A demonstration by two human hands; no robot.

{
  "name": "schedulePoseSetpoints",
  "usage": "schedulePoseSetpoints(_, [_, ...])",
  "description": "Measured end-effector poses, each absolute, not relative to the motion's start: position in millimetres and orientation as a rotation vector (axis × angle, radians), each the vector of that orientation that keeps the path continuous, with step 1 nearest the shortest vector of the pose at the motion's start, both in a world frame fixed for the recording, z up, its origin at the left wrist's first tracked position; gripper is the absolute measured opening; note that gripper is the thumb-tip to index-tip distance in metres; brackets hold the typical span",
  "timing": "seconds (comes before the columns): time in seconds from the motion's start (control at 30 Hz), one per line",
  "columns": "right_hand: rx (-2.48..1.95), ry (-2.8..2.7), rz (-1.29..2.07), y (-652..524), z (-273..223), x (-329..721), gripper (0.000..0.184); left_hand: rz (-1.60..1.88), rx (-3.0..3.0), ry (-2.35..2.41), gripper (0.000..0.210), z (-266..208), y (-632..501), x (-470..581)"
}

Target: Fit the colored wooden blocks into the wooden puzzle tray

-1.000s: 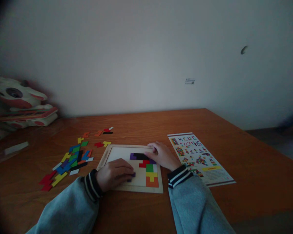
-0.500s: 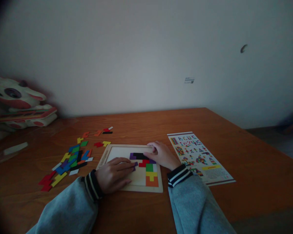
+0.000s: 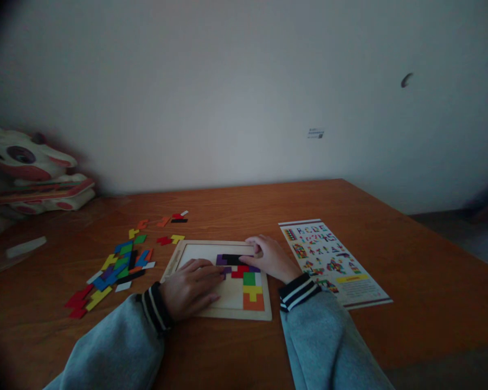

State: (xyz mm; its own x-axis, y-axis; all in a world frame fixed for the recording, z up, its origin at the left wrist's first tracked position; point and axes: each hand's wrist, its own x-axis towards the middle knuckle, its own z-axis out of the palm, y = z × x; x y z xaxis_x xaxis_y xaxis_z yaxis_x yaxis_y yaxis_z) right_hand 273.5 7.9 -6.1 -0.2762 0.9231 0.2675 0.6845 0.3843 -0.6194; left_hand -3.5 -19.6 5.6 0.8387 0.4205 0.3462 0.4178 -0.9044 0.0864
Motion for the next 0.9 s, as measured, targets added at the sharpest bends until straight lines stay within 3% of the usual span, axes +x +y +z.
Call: schedulePoseSetpoints(0.9, [-1.385, -2.057, 0.532, 8.5, -7.0, 273.2, 0.046, 0.434, 2.955, 0.671, 0.047, 10.6, -23.4, 0.0])
